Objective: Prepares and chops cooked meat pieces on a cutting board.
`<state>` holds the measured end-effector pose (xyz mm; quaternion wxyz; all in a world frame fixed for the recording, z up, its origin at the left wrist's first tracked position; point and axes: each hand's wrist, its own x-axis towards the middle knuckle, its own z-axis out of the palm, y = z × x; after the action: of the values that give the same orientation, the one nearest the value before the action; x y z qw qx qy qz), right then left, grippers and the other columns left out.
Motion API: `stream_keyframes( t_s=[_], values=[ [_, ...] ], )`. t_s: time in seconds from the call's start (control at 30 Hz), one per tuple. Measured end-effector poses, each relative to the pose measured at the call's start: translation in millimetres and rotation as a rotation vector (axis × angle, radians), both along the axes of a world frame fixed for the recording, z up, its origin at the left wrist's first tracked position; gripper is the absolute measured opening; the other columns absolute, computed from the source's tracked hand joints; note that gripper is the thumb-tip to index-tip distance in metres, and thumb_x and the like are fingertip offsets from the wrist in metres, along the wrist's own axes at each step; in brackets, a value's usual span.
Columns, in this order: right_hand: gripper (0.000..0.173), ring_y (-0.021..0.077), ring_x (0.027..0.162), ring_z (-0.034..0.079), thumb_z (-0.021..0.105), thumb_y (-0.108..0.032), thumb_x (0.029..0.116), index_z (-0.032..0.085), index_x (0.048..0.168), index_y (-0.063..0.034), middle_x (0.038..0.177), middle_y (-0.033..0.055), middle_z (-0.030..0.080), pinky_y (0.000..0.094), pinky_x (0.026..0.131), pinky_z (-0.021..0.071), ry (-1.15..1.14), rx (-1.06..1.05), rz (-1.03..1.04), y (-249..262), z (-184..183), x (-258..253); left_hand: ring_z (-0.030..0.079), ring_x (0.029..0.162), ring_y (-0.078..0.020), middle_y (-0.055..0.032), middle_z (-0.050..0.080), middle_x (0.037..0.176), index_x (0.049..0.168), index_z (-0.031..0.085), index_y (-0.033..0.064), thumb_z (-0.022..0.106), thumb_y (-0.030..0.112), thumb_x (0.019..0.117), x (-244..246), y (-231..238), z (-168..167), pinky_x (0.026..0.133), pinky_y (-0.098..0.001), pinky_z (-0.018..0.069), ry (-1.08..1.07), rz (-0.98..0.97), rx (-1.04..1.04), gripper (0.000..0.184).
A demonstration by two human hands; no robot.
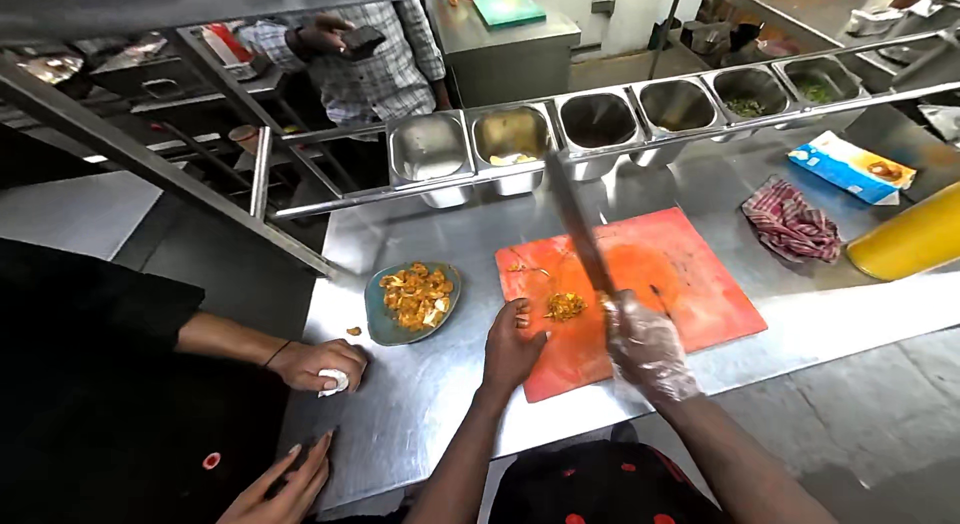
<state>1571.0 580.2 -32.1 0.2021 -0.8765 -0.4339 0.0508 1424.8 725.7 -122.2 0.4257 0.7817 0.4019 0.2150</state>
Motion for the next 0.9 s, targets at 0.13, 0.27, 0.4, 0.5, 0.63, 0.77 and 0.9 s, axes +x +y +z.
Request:
stream_keyframes(
  t_s=[0.13, 0.27, 0.4, 0.5, 0.63, 0.77, 0.9],
  values=[
    [0.03, 0.0373, 0.11, 0.068, 0.052, -0.024, 0.1031, 0.06, 0.127, -0.0086, 0.116, 0.0179, 0.069, 0.0564, 0.087, 0.055, 0.255, -0.677, 0.052, 37, -14, 4, 0.068, 0.1, -0.0186, -0.0086, 0.066, 0.124, 0.133, 0.06, 0.0091, 0.086, 0.019, 0.0803, -1, -3, 2, 0.087, -0.0398, 0.0588, 0.0, 0.02, -0.014, 0.06],
    [0.026, 0.0367, 0.109, 0.068, 0.056, -0.021, 0.1007, 0.063, 0.121, -0.0062, 0.114, 0.0185, 0.069, 0.0561, 0.086, 0.0556, 0.236, -0.678, 0.087, 35, -11, 10, 0.068, 0.103, -0.0206, -0.0095, 0.065, 0.126, 0.133, 0.06, 0.0087, 0.086, 0.021, 0.0795, 5, -6, 2, 0.09, -0.0415, 0.0578, -0.001, -0.009, 0.026, 0.06],
    [0.028, 0.0391, 0.106, 0.068, 0.057, -0.025, 0.1034, 0.065, 0.12, -0.004, 0.11, 0.0216, 0.069, 0.0585, 0.089, 0.0536, 0.348, -0.496, 0.068, 17, -23, 31, 0.062, 0.119, -0.0277, -0.0111, 0.062, 0.132, 0.135, 0.06, 0.0103, 0.087, 0.029, 0.079, 16, -7, 1, 0.101, -0.0485, 0.0525, 0.061, -0.071, 0.072, 0.065],
    [0.031, 0.0361, 0.101, 0.069, 0.055, -0.028, 0.1062, 0.067, 0.121, -0.0043, 0.107, 0.0203, 0.07, 0.0565, 0.092, 0.0529, 0.463, -0.285, -0.039, -7, -25, 43, 0.055, 0.127, -0.0336, -0.0106, 0.061, 0.137, 0.134, 0.062, 0.0121, 0.086, 0.037, 0.0782, 24, -5, -1, 0.105, -0.0554, 0.046, 0.079, -0.084, 0.172, 0.066],
    [0.041, 0.0265, 0.061, 0.065, 0.049, -0.043, 0.1081, 0.065, 0.108, -0.0054, 0.078, 0.0141, 0.066, 0.0469, 0.062, 0.058, 0.668, -0.099, -0.208, -40, -33, 54, 0.056, 0.126, -0.0325, -0.0086, 0.059, 0.14, 0.14, 0.058, 0.0165, 0.08, 0.053, 0.0809, 40, 0, 12, 0.101, -0.056, 0.0473, 0.278, -0.147, 0.246, 0.073],
    [0.038, 0.0218, 0.054, 0.062, 0.048, -0.04, 0.109, 0.062, 0.112, -0.005, 0.072, 0.0103, 0.064, 0.0403, 0.054, 0.0567, 0.84, -0.067, -0.259, -61, -40, 55, 0.057, 0.126, -0.0321, -0.01, 0.06, 0.139, 0.149, 0.05, 0.0181, 0.075, 0.042, 0.0861, 59, 1, 28, 0.102, -0.0522, 0.0488, 0.587, -0.245, 0.205, 0.072],
    [0.032, 0.0185, 0.051, 0.06, 0.049, -0.036, 0.1087, 0.061, 0.112, -0.0056, 0.071, 0.0077, 0.063, 0.0361, 0.05, 0.0559, 0.953, -0.023, -0.272, -74, -51, 48, 0.061, 0.12, -0.0336, -0.012, 0.064, 0.131, 0.144, 0.052, 0.0162, 0.074, 0.032, 0.0817, 63, -1, 30, 0.094, -0.0521, 0.0538, 0.609, -0.226, 0.217, 0.068]
  ],
)
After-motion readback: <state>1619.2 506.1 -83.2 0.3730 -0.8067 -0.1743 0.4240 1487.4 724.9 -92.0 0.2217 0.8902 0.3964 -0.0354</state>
